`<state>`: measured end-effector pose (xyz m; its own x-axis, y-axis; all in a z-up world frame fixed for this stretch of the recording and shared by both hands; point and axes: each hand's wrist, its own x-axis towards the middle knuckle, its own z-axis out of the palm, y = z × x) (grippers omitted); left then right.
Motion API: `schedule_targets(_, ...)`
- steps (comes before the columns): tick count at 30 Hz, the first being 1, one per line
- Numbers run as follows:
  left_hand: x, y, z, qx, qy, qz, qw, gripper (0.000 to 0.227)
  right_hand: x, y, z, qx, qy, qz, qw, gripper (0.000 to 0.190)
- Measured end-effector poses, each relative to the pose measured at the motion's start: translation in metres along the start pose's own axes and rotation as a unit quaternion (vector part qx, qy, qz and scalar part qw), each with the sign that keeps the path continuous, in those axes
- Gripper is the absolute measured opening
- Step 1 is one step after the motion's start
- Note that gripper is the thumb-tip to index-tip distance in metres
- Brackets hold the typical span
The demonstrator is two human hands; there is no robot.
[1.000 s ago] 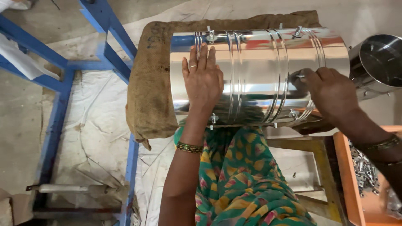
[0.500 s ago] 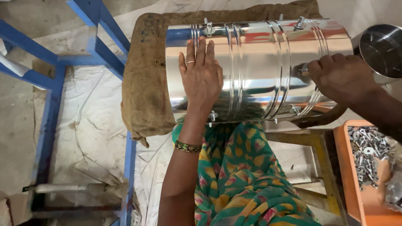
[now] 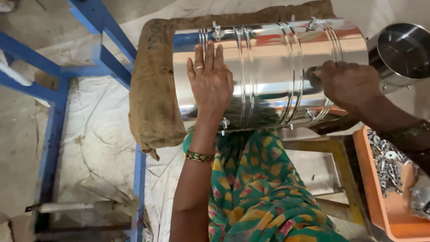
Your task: The person sits on the floor and repeatedly tightens bolts on a large cylindrical metal container using a wrench. The container rests on a cloth-covered support, and the person rotates it to access different bolt locations.
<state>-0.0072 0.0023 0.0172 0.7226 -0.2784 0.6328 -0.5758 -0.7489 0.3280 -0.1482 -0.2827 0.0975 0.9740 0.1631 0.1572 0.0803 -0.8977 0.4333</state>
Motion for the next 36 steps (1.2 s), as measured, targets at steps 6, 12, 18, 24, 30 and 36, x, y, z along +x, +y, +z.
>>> schedule_targets(6, -0.031, 0.013, -0.028, -0.011, -0.04, -0.016, 0.999, 0.053, -0.034, 0.011, 0.011, 0.144, -0.101, 0.131, 0.976, 0.041)
schedule_targets(12, -0.092, 0.031, -0.058, -0.009, -0.038, -0.02, 0.999, 0.055, -0.057, 0.034, 0.043, 0.162, 0.272, 0.206, 0.926, 0.029)
schedule_targets(18, -0.159, 0.032, -0.096, -0.088, -0.028, -0.021, 0.995, 0.05, -0.088, 0.007, 0.057, 0.606, 0.131, 0.435, 0.653, 0.032)
schedule_targets(24, -0.169, 0.003, -0.109, -0.102, 0.112, -0.146, 0.978, 0.055, -0.146, -0.034, 0.034, 0.649, 0.136, 0.467, 0.585, 0.029)
schedule_targets(30, -0.15, -0.018, -0.099, -0.406, 0.105, -0.473, 0.775, 0.047, -0.15, -0.039, 0.042, 0.629, 0.166, 0.497, 0.575, 0.03)
schedule_targets(36, -0.149, -0.013, -0.093, -0.365, 0.158, -0.325, 0.858, 0.034, -0.139, -0.026, 0.057, 0.586, 0.248, 0.465, 0.615, 0.025)
